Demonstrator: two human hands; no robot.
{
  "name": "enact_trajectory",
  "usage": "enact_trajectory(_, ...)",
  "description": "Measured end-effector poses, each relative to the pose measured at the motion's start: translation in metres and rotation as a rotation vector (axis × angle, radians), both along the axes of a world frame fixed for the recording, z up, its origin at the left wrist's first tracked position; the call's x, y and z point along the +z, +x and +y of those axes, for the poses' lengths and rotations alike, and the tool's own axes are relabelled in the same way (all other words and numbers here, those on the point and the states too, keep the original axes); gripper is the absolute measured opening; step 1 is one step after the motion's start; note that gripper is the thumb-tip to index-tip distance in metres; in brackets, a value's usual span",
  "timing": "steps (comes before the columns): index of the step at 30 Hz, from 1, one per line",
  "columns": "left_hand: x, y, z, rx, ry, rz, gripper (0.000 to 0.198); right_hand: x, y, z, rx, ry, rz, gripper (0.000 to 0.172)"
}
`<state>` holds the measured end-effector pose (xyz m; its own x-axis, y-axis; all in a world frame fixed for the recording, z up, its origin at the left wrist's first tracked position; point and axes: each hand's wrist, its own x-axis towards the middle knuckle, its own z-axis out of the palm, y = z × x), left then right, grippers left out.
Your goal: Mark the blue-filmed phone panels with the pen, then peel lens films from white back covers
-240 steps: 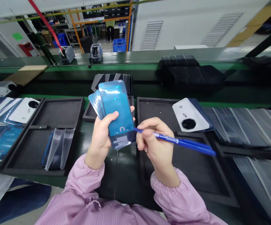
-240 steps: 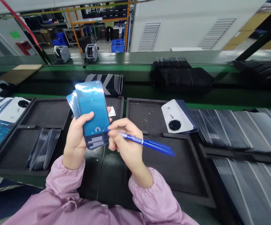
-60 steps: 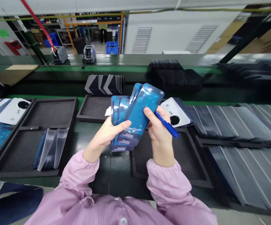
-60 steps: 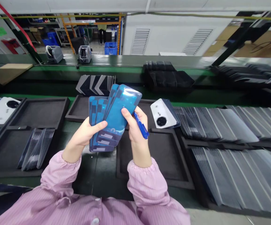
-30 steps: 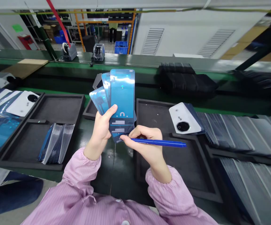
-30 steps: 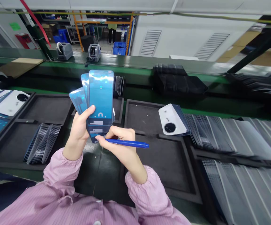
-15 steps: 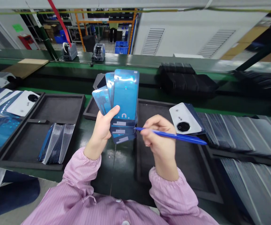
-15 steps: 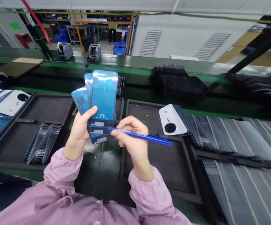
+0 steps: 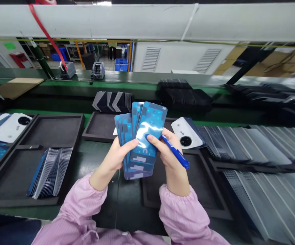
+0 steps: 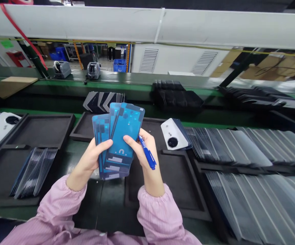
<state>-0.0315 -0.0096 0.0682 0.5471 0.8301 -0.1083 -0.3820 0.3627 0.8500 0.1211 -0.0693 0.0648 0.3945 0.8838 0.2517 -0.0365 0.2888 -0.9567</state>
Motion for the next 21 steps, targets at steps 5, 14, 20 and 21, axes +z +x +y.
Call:
enact_trajectory(5, 0.004, -0.003, 0.005, 0.113, -0.076, 0.021, 0.047, -0.005, 0.013, 0.007, 0.032, -0.071, 0.129, 0.038)
enact_trajectory(14, -0.001, -0.006, 0.012, 0.12, 0.068, -0.071, 0.061, -0.005, 0.009, 0.008, 0.136, -0.101, 0.125, 0.036)
enact_trajectory(20, 0.004, -0.009, 0.013, 0.093, 0.014, -0.042, 0.065, -0.013, 0.013, 0.014, 0.023, -0.093, 0.29, 0.04)
enact_trajectory(21, 0.006, -0.01, 0.013, 0.101, 0.005, -0.034, 0.063, -0.015, 0.016, 0.015, -0.005, -0.085, 0.33, 0.041)
